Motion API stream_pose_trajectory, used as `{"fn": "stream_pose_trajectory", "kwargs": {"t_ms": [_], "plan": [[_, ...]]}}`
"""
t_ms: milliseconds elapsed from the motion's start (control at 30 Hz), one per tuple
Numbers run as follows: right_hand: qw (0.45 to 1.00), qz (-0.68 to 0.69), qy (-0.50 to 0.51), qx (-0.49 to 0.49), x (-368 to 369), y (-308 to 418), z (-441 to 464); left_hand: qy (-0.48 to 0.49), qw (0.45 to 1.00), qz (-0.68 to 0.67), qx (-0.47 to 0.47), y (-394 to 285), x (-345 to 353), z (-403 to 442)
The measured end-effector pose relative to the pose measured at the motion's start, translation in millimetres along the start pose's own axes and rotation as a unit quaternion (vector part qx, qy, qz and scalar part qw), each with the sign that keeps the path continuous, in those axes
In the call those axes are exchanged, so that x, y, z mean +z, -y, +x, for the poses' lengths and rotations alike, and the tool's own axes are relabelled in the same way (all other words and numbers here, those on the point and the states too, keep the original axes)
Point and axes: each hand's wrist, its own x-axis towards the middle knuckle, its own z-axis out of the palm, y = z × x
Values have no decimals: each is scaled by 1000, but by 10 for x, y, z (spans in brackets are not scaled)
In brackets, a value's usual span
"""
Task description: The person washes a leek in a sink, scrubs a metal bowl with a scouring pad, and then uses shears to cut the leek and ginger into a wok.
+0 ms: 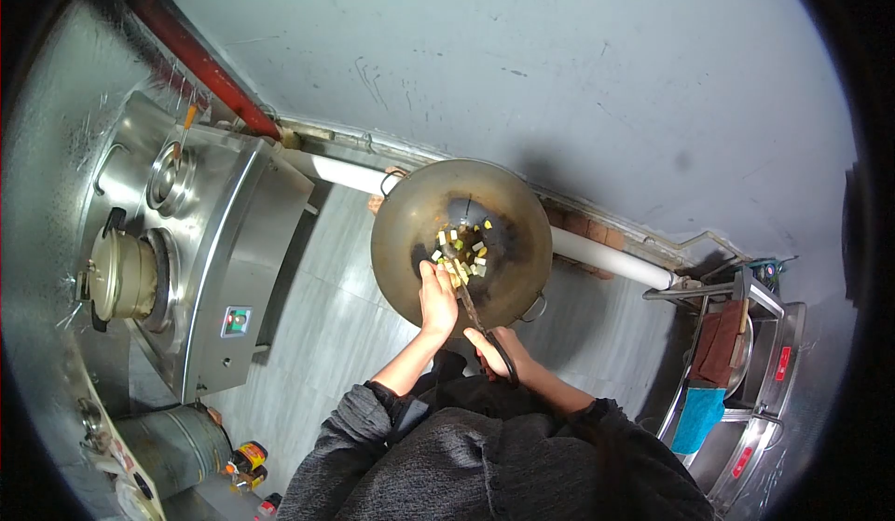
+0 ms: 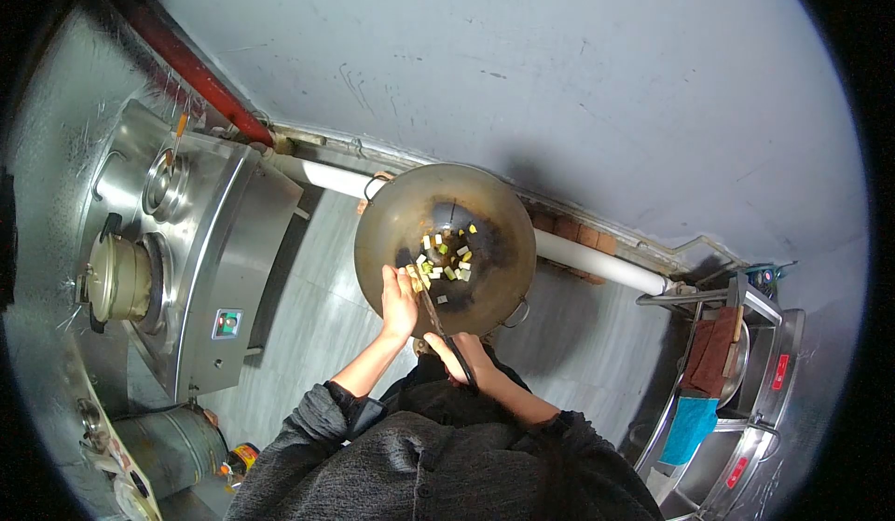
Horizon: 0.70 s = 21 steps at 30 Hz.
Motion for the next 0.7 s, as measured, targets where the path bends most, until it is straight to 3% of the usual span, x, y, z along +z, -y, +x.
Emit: {"fn": "stream_pose_trajectory", "kwargs": {"t_ms": [33,67,200,300,367,433,500,600,700], "plan": [[1000,-1,-2,-10,3,3,-8,9,1000,-4,-11,-22,8,-2],[1000,-2,-5,-19,3,10,-9,-35,997,14,73,6,37,-5],[1000,-4,-2,17,18,-41,29,-23,999,10,43,62,35,5],[999,13,15,-39,59,-219,158,-19,999,13,49,-48,17,-48],[990,136,27,-32,87,-275,235,6,999,25,46,-155,33,-143],[993,110,15,-50,90,-314,277,15,1000,18,20,-120,31,-119],[999,46,-18,8,67,-240,195,28,999,46,6,-63,19,-119],[999,6,-30,16,45,-69,77,33,999,38,-12,22,35,-62],[999,30,-34,11,41,-139,123,25,999,21,-6,191,114,42]]}}
